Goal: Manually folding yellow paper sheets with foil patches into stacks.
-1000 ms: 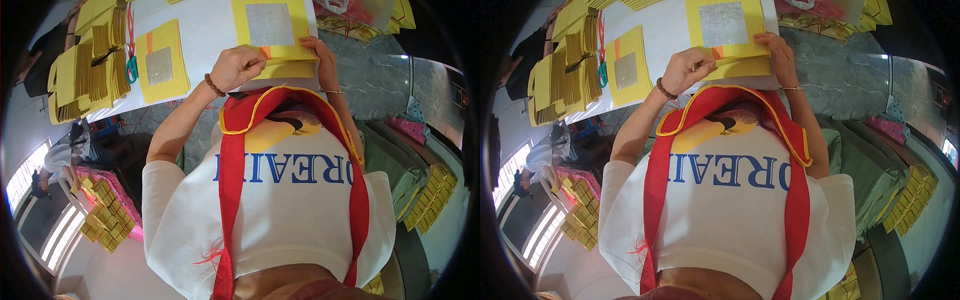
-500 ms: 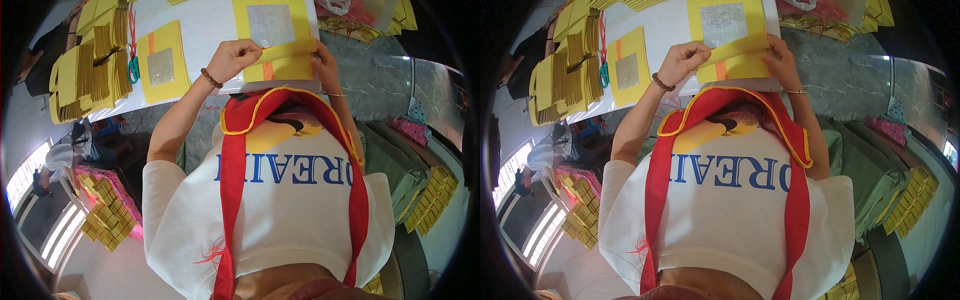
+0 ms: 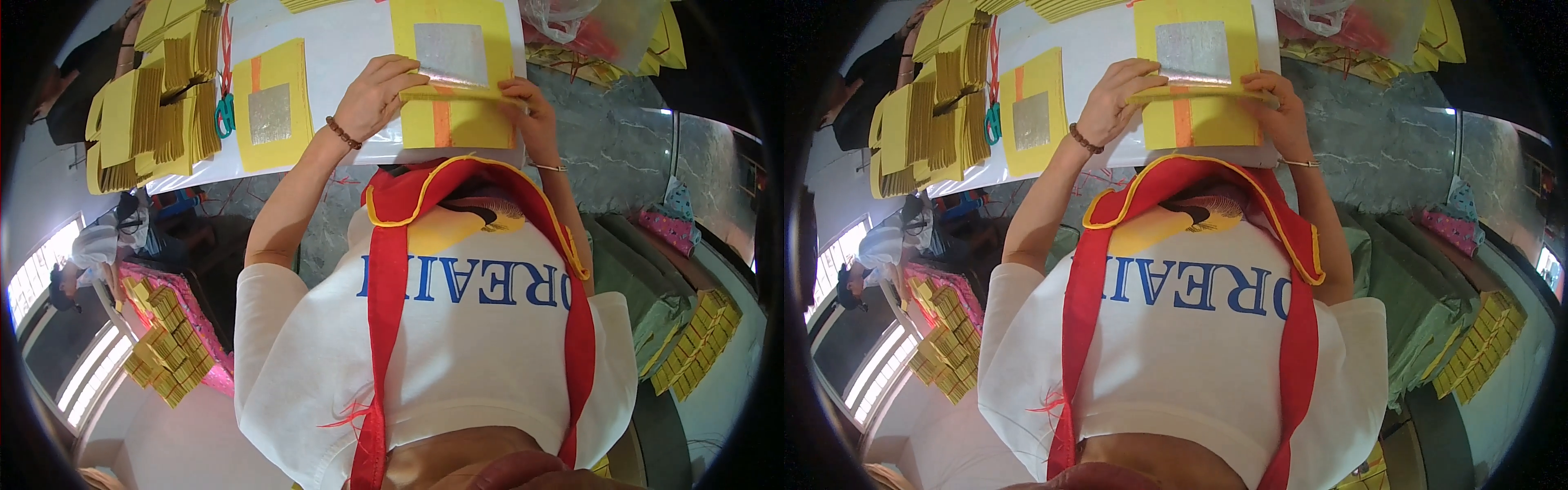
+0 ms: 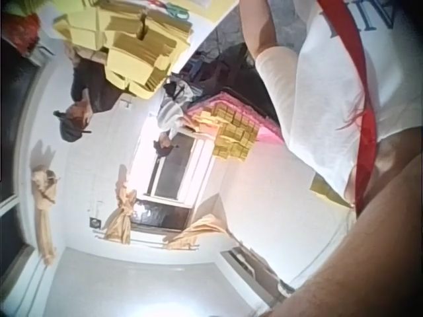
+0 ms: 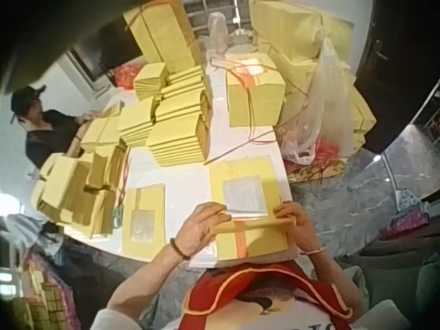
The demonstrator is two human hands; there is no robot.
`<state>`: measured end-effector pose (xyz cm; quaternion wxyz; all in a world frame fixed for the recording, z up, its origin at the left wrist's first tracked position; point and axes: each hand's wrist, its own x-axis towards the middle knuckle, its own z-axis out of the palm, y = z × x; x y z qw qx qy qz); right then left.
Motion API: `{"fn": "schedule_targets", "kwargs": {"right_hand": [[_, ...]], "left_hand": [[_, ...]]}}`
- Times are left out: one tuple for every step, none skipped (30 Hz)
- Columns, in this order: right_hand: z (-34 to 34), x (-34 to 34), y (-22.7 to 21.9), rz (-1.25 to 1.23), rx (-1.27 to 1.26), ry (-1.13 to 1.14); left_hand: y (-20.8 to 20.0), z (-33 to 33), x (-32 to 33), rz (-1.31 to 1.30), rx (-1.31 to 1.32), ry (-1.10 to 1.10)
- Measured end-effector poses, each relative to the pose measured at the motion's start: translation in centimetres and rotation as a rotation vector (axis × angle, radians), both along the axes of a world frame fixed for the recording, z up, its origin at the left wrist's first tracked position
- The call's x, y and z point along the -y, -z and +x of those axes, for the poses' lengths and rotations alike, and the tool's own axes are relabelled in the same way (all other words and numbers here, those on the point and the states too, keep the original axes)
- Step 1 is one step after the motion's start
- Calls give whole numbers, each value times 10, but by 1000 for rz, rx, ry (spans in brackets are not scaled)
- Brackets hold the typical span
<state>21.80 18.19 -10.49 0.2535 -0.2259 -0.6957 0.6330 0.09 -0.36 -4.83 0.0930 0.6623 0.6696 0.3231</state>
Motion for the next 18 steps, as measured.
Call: {"fn": "schedule_targets", "kwargs": {"right_hand": [[0, -3, -8, 308, 4, -23], [-1, -4, -17, 312, 2, -26], [-3, -3, -27, 478, 7, -21], [-3, -2, -34, 644, 11, -15], [-1, -1, -39, 648, 8, -16], [2, 1, -44, 751, 35, -55], [4, 2, -47, 853, 62, -95], [8, 3, -49, 854, 60, -95], [12, 4, -50, 846, 80, -203], [16, 5, -51, 836, 100, -310], [17, 7, -55, 747, 108, -375], [18, 8, -53, 747, 107, -374], [20, 9, -48, 714, 142, -354], [20, 11, -47, 681, 177, -338], [17, 14, -48, 692, 149, -281], [15, 14, -47, 693, 149, -282], [14, 15, -45, 494, 241, -249], [12, 16, -44, 295, 329, -214]], "left_hand": [[0, -1, 1, 2, -2, -6], [-2, 0, 1, 16, -9, -13], [-5, 0, 2, 29, -17, -22], [-9, 3, 3, 30, -20, -28], [-15, 7, 6, 47, -8, -5], [-20, 11, 8, 63, 5, 17], [-21, 13, 12, 70, -9, 36], [-23, 17, 15, 72, -11, 34], [-23, 21, 19, 51, 27, 36], [-23, 24, 22, 29, 65, 39], [-24, 27, 25, 10, 73, 32], [-23, 30, 28, 10, 72, 33], [-21, 33, 29, -19, 112, -5], [-19, 35, 30, -49, 154, -47], [-16, 38, 28, 11, 180, -100], [-16, 37, 26, 11, 180, -101], [-20, 37, 22, -108, 241, -205], [-22, 38, 19, -228, 301, -309]]}}
